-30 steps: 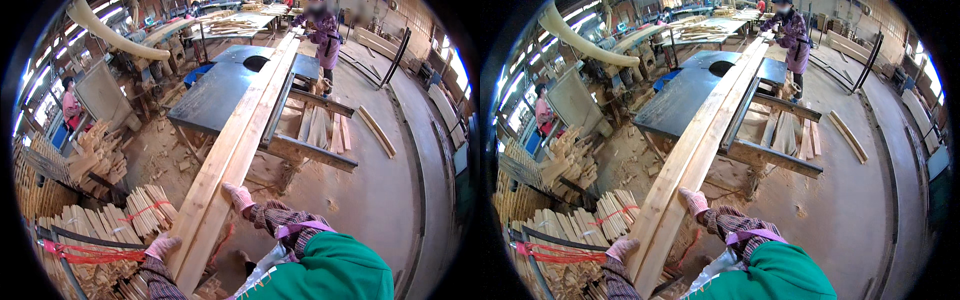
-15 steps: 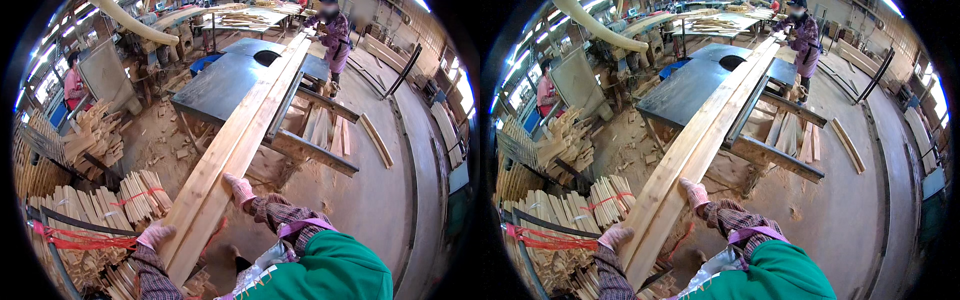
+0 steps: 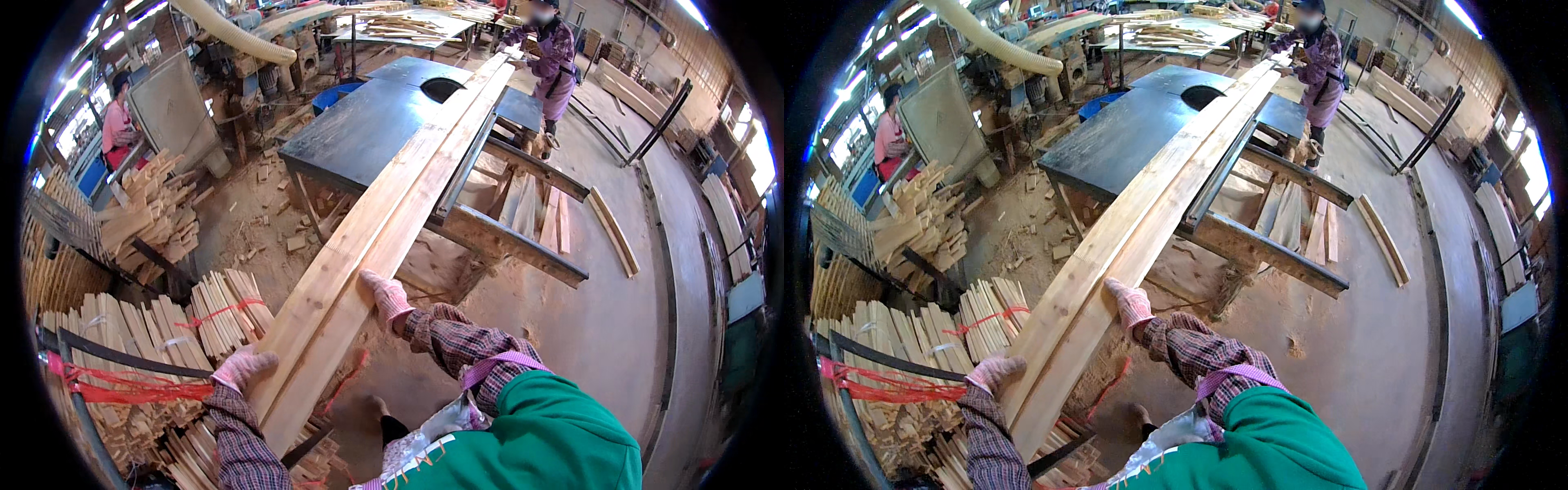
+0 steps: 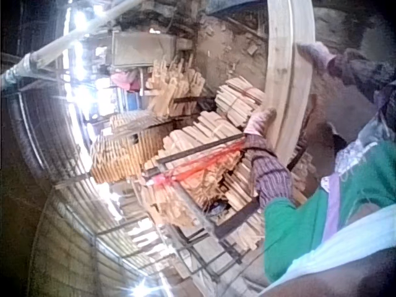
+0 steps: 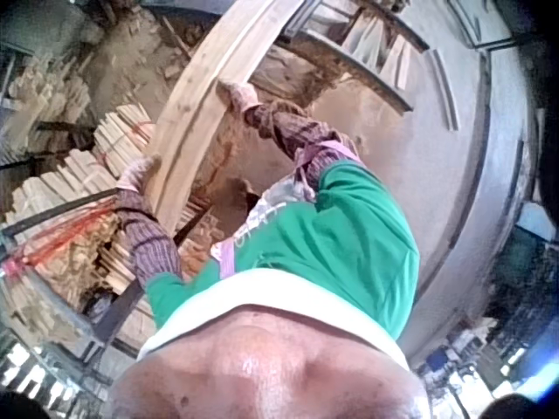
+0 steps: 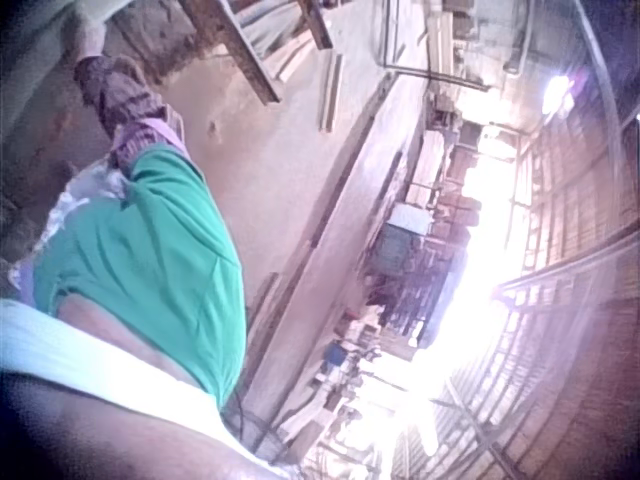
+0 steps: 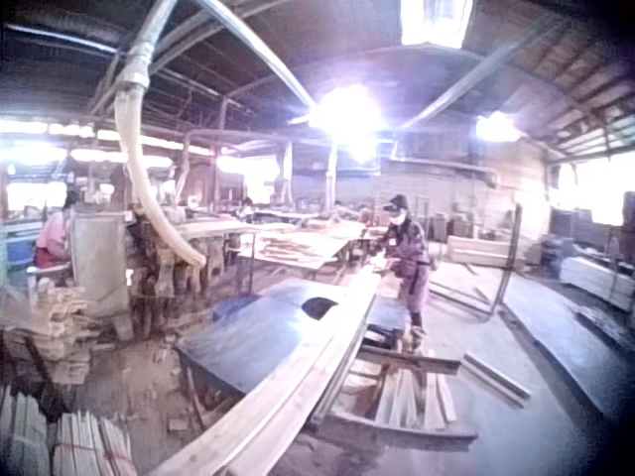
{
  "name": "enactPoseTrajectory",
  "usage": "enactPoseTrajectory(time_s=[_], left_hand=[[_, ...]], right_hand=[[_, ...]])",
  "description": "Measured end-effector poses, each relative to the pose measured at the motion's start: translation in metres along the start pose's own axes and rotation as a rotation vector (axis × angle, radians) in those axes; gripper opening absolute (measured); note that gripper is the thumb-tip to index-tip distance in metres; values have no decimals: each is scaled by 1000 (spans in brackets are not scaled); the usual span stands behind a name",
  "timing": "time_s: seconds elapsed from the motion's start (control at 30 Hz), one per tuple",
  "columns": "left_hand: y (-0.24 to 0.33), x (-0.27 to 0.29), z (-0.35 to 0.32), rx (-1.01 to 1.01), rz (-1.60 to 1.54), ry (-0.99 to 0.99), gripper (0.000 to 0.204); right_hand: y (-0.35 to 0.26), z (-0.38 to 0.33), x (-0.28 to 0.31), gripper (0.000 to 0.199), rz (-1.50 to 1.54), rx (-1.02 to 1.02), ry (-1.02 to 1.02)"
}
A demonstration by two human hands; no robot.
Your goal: The person handles long wooden planks in a workshop, picking them up from a pile and placing them onto a table saw. They align the planks and move them around the workspace, occasionally stacking them. A coworker is visible in the background performing similar tasks.
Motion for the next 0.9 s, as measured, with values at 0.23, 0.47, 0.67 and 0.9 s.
enactPoseTrajectory(time_s=[0.23,0.47,0.67,0.9], left_hand=[[-7,12,3,25,67,74,84],[0,4,1,15,-3,18,79],[-16,16,6,11,48,-24,82],[-52,-72,-1,132,99,-110,78]], right_hand=[[3,8,4,52,-73,1,61],[9,27,1,46,-39,38,-72],[-14,3,15,77,-261,85,3],[-238,-2,73,90,-1232,1253,479]])
Point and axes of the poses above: each hand's wrist, its own z-axis towards the middle knuckle, its own x-axis out of the back of the hand, y = z × x, the point moved 7 cm from there along z, towards the middle knuckle, and after that the axes turned 2 degrees about -x, right-handed, at the moved point
